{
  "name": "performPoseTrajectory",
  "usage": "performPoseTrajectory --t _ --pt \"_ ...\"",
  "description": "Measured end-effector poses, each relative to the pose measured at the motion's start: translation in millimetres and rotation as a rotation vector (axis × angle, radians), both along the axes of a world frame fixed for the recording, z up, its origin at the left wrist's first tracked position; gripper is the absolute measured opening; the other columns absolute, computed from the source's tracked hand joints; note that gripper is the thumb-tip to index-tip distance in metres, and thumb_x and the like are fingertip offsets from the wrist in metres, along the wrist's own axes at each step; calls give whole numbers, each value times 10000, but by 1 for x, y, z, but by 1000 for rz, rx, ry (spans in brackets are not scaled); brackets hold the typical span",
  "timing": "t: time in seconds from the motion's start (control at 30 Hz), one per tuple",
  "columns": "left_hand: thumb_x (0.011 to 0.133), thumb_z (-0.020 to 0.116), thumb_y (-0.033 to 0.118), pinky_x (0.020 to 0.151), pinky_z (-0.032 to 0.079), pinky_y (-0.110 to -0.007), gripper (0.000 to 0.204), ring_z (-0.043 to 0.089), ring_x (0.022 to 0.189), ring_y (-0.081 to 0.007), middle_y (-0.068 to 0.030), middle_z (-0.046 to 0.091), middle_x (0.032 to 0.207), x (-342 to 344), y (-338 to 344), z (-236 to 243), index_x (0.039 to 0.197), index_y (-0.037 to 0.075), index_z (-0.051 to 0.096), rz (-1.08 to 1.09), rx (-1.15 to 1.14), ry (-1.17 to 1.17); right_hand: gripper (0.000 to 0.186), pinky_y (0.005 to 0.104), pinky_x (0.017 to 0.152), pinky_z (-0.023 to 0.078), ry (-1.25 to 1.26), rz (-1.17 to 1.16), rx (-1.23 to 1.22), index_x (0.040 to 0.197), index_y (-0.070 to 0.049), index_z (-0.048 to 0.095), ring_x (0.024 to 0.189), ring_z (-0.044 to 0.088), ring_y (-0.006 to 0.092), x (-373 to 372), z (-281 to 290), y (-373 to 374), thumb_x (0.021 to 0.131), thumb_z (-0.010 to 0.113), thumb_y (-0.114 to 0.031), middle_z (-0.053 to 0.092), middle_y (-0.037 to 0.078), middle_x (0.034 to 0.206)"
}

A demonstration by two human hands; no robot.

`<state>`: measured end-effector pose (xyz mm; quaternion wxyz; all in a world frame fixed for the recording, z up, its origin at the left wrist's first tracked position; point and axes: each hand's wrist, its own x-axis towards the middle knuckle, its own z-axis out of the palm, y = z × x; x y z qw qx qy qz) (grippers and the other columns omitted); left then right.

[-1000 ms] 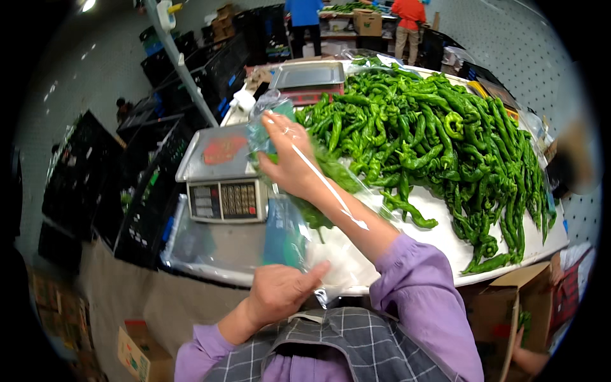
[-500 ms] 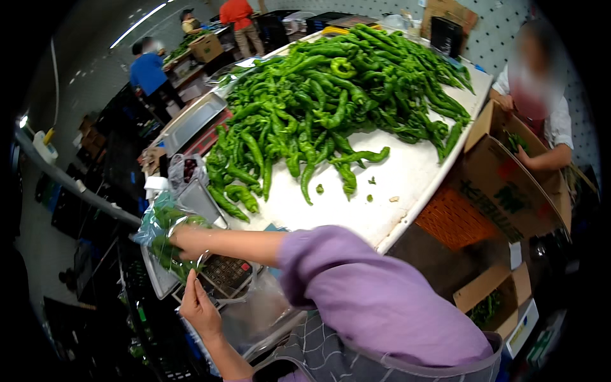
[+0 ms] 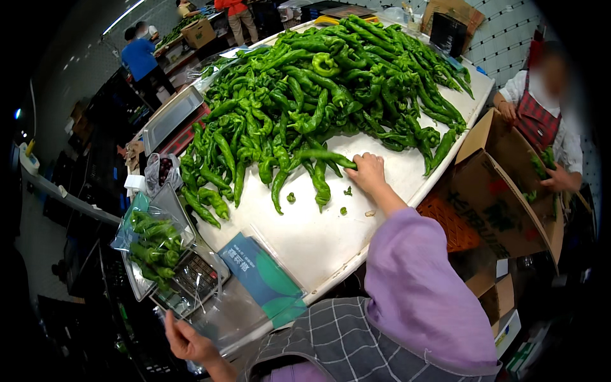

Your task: The person selects green peppers from a large pile on a table, places them into clear plastic bags, weighs the bags on a digital scale, and then places the sealed bags into a black crate. The process is repeated continuously throughout the clip.

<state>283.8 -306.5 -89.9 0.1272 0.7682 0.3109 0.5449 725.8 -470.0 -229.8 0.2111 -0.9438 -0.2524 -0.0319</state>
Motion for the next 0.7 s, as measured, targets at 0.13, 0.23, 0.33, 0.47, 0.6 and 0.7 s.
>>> performPoseTrajectory --t 0.13,0.23,0.33,0.47,0.6,0.7 --pt "730 545 -50 428 325 -247 238 423 437 -109 -71 482 530 50 -29 7 950 -34 635 -253 -41 125 420 387 625 458 276 74 201 830 -35 611 682 594 309 -53 24 30 729 613 -442 616 154 732" --pt "734 568 -36 428 325 -247 236 414 431 -101 -70 461 525 87 -47 7 957 -13 643 -424 -143 214 377 347 592 468 274 126 118 844 -13 615 673 604 244 -56 8 49 715 624 -367 624 136 736" --pt "757 572 -14 433 329 -250 235 422 440 -95 -59 492 544 113 -63 2 982 -7 637 -475 -333 268 432 311 628 475 968 238 426 955 7 597 672 600 206 -45 22 41 696 652 -334 634 127 808" --pt "862 538 196 650 444 -263 424 561 775 -141 -96 600 903 148 -60 -46 1229 4 451 -573 -1268 22 335 237 562 436 1482 583 732 1000 -28 595 642 550 113 -80 46 -5 723 648 -208 613 38 785" --pt "903 477 313 984 353 -427 513 439 1169 -301 -174 449 1256 190 -65 -57 1289 6 333 -1033 -1765 -483 316 212 554 420 1472 750 450 1051 -43 579 650 521 78 -130 85 -18 759 644 -146 594 5 786" --pt "884 497 236 1002 337 -427 506 399 1209 -303 -151 417 1298 198 -67 -51 1314 48 306 -953 -1639 -682 308 215 585 434 1328 534 713 1056 -43 575 673 527 82 -130 90 -23 781 654 -156 589 1 793"
